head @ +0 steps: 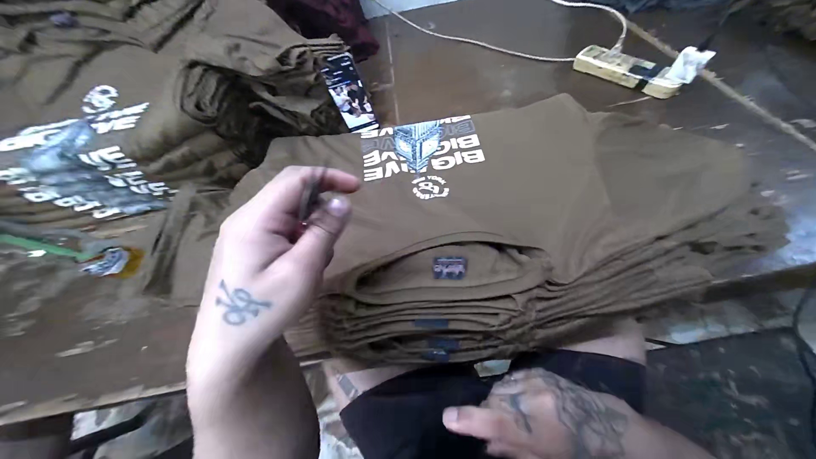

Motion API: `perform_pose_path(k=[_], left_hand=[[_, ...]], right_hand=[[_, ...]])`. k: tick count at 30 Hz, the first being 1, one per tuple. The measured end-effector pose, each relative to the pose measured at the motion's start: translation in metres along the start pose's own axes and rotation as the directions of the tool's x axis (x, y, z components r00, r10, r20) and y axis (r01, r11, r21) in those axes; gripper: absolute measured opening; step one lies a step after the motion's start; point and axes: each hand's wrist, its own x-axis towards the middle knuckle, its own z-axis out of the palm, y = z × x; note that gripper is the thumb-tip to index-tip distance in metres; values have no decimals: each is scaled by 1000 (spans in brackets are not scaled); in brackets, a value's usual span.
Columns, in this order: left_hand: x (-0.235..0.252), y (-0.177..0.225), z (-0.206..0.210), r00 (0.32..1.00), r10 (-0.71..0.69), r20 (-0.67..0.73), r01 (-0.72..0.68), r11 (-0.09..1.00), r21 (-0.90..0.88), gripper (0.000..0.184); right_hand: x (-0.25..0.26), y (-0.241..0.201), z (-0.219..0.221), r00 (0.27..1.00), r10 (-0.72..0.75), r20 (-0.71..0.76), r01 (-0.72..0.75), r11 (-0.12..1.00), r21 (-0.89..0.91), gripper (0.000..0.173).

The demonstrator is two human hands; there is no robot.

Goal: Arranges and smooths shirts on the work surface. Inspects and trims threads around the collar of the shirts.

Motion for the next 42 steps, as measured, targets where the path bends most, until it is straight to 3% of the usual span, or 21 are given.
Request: perform_pose_path(k=[2,4,6,9,11,14,15,17,19,21,23,25,28,31,34,36,39,42], left_hand=[[-15,-14,1,988,-153,-27,154,988,30,27],[-31,-20,11,943,-320,91,297,933,204,40],[-42,-24,22,876,-439,200,357,868,345,39],[-55,-23,19,911,-405,81,366,883,295,26],[-63,-25,18,932,-364,-4,355,908,222,26],[-69,-29,26,907,-414,74,375,875,306,40],[-70,-29,29,907,-414,81,366,868,336,37],[-75,-32,29,931,-364,19,350,907,233,25],[-80,-35,29,938,-332,-97,322,941,-105,16],[-87,-38,39,928,-302,-218,199,896,-396,12],[-97,-45,54,931,-242,-272,69,851,-521,12],[-103,-50,59,938,-211,-277,19,826,-564,22],[-100,-52,55,926,-276,-257,61,782,-620,29],[-94,-55,42,941,-308,-136,167,777,-607,26],[-94,-56,29,955,-295,-6,246,808,-536,25],[-94,-55,19,963,-270,28,249,839,-483,24],[-81,-53,7,970,-208,-128,125,872,-474,23],[-56,-51,13,931,-196,-308,-33,796,-604,22]], right_hand=[[15,11,8,996,-90,-8,90,996,-22,25],[40,13,5,975,-173,-136,165,984,-75,34],[70,14,8,949,-170,-267,142,983,-121,38],[101,36,24,954,-119,-275,66,978,-197,31],[98,50,34,959,-188,-210,135,961,-243,31],[80,61,34,948,-305,-92,271,923,-274,33],[76,63,33,945,-323,-54,294,909,-294,33],[75,65,30,936,-352,-31,328,897,-296,35],[74,67,23,932,-360,-40,338,904,-260,36],[72,68,17,938,-338,-75,311,919,-244,32],[74,64,14,961,-241,-134,207,952,-227,24],[90,56,13,973,-88,-216,31,967,-254,22],[129,48,25,970,78,-229,-167,900,-402,41],[135,58,35,971,-11,-237,-90,907,-412,21],[101,57,28,946,-93,-310,11,966,-258,22],[81,55,22,953,-106,-283,42,974,-224,24],[78,43,15,978,-96,-187,66,985,-160,44],[112,38,13,938,-22,-345,-94,944,-318,41]])
